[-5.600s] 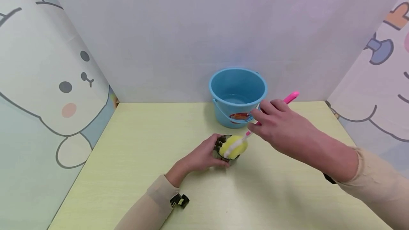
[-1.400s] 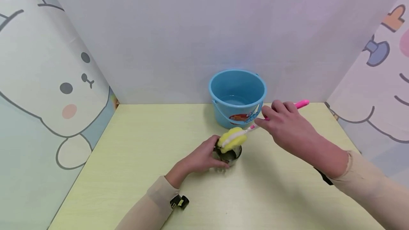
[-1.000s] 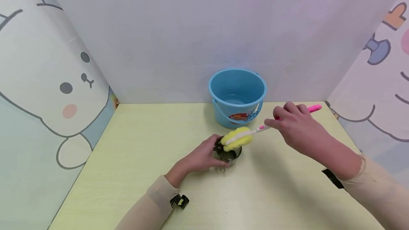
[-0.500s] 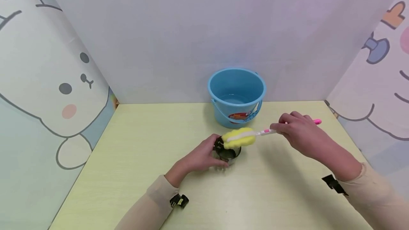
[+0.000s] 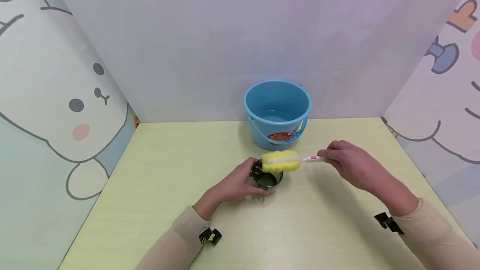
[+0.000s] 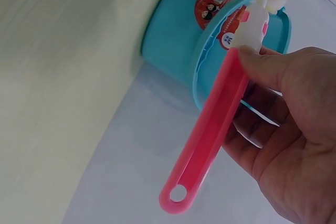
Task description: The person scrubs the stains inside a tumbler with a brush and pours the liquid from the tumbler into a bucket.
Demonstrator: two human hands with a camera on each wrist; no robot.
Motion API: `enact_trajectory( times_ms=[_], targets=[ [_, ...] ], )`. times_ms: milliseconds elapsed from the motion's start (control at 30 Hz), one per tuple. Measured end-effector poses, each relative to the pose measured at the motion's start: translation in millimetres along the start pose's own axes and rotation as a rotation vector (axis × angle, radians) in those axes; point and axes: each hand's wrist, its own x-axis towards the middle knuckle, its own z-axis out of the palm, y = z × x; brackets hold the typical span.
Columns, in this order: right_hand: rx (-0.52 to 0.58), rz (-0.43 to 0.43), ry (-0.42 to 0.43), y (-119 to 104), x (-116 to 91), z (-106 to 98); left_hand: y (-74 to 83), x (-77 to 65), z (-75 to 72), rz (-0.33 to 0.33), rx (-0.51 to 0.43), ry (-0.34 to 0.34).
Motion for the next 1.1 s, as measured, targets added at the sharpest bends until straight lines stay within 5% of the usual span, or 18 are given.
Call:
enact_trajectory(
  times_ms=[1100],
  targets=[
    [0.002,0.065,0.036,18,-19,-13,-0.5,0.2,0.1,0.035,-0.002,-0.008]
  ],
)
